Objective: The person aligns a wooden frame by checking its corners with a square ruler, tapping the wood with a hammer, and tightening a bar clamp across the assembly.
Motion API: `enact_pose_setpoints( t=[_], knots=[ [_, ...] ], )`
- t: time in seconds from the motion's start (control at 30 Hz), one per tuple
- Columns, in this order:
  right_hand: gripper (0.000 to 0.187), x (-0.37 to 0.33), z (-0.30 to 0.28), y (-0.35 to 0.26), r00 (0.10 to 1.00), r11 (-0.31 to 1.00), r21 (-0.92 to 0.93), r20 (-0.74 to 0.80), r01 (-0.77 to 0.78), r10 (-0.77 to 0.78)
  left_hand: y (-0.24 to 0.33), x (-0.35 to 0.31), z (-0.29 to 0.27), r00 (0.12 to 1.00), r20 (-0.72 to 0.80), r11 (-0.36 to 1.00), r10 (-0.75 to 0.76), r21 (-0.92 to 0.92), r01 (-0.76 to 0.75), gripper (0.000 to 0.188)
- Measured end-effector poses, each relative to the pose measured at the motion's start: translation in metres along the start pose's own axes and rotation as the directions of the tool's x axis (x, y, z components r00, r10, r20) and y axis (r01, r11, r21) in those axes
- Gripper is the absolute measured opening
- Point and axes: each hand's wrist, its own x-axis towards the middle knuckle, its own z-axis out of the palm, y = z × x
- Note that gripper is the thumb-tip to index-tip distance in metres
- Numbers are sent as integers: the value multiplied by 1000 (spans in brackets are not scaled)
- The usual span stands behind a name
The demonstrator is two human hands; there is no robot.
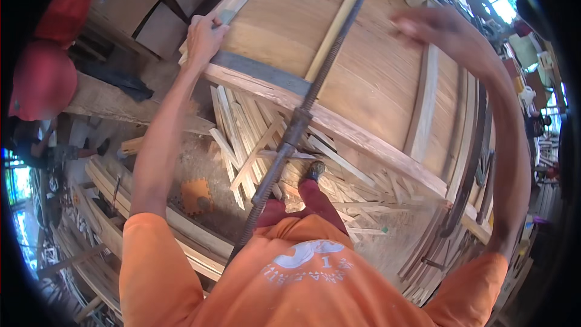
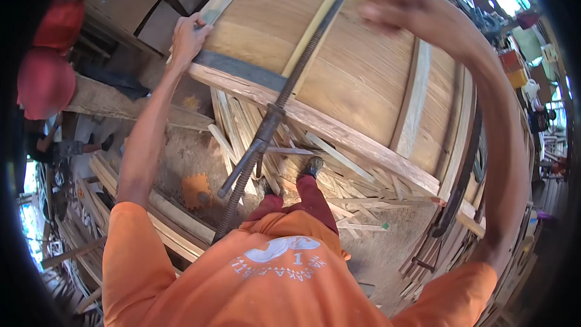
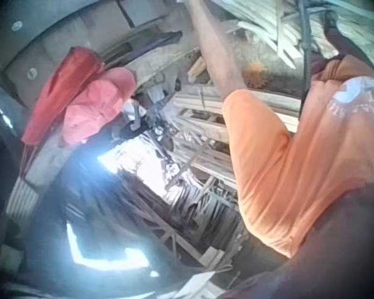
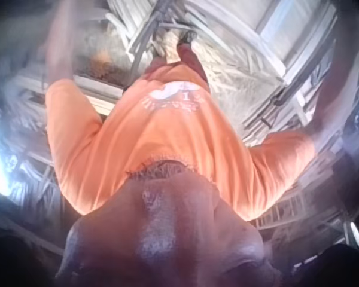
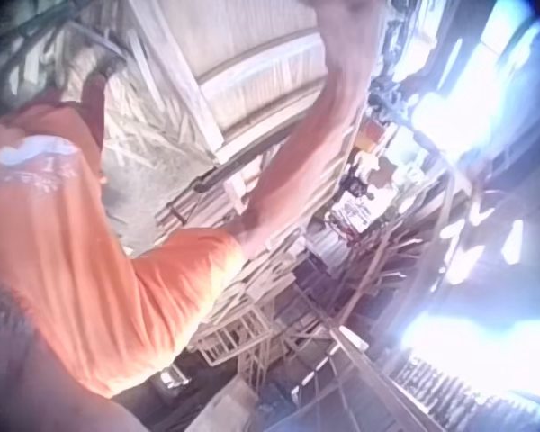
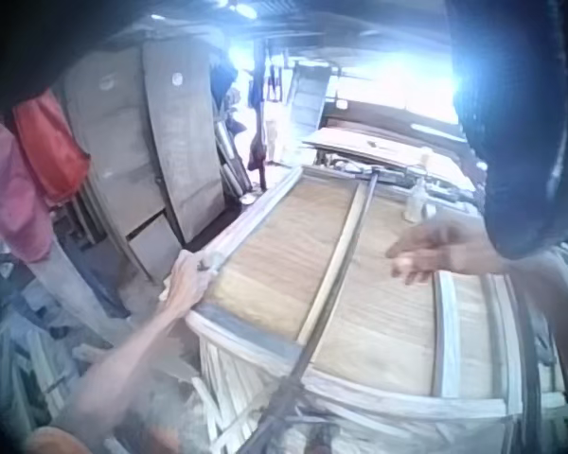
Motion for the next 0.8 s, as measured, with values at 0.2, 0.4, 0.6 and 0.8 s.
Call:
enact_pose_setpoints(
  t=[0.2,0.4,0.6,0.8],
  knots=[
    [50,-242,-8,100,782,861,203,-359,-467,509,-39,16,11,992,80,979,97,-185,-81,36],
    [44,-388,14,180,387,546,153,-553,-824,738,-81,24,7,965,170,978,201,-83,-189,35],
    [32,-463,39,293,177,274,22,-714,-962,678,-118,38,25,973,175,974,152,-194,-117,28],
    [61,-573,59,381,141,285,157,-591,-946,794,-76,44,29,972,221,949,83,-314,-9,29]
  ],
)
